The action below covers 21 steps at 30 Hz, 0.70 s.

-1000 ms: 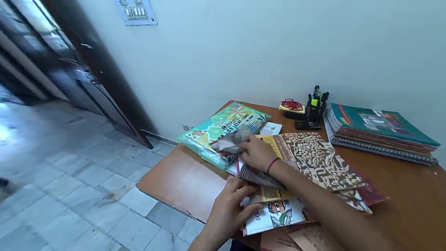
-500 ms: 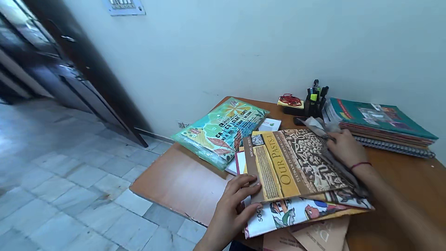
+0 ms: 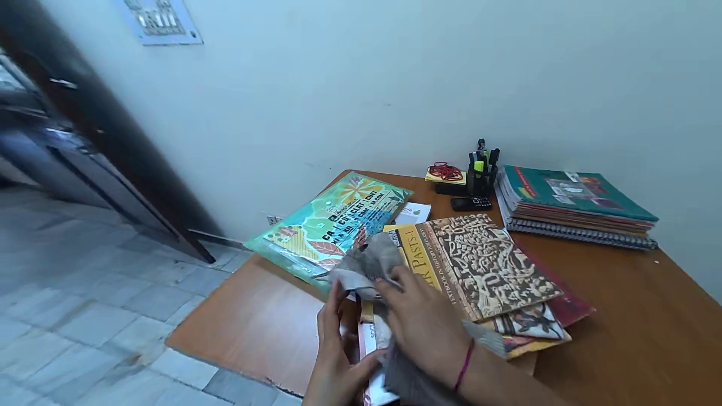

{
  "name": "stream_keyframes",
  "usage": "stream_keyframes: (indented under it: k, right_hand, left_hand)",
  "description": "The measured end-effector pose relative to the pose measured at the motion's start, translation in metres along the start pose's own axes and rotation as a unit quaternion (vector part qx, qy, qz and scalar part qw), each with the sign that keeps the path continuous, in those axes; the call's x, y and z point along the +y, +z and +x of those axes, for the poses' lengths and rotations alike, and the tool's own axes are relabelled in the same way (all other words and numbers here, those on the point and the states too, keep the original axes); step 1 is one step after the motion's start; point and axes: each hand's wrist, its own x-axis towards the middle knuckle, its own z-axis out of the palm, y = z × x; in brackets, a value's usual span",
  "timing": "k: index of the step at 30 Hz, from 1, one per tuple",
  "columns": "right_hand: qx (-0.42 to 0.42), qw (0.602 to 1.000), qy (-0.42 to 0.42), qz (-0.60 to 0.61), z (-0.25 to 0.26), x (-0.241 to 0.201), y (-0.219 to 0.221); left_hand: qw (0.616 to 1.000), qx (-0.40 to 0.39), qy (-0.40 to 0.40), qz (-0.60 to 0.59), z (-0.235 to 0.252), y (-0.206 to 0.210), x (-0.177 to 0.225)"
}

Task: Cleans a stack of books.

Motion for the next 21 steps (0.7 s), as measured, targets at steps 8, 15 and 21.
stream_keyframes:
  k: [8, 15, 21]
  right_hand:
    - [0.145, 0.965, 0.193, -0.101, -0.059, 0.155, -0.063]
    - [0.116, 0.977, 0.167, -0.058, -0.034, 0.097, -0.047]
    - [-0.138, 0.99, 0.019, 0.006, 0.03, 0.003, -0.021]
  left_hand:
    - [0.991, -0.094, 0.001, -0.098, 0.005, -0.001, -0.001]
    - [0.989, -0.104, -0.01, -0.106, 0.002, -0.002, -0.001]
    - [0.992, -0.095, 0.001, -0.085, 0.001, -0.003, -0.001]
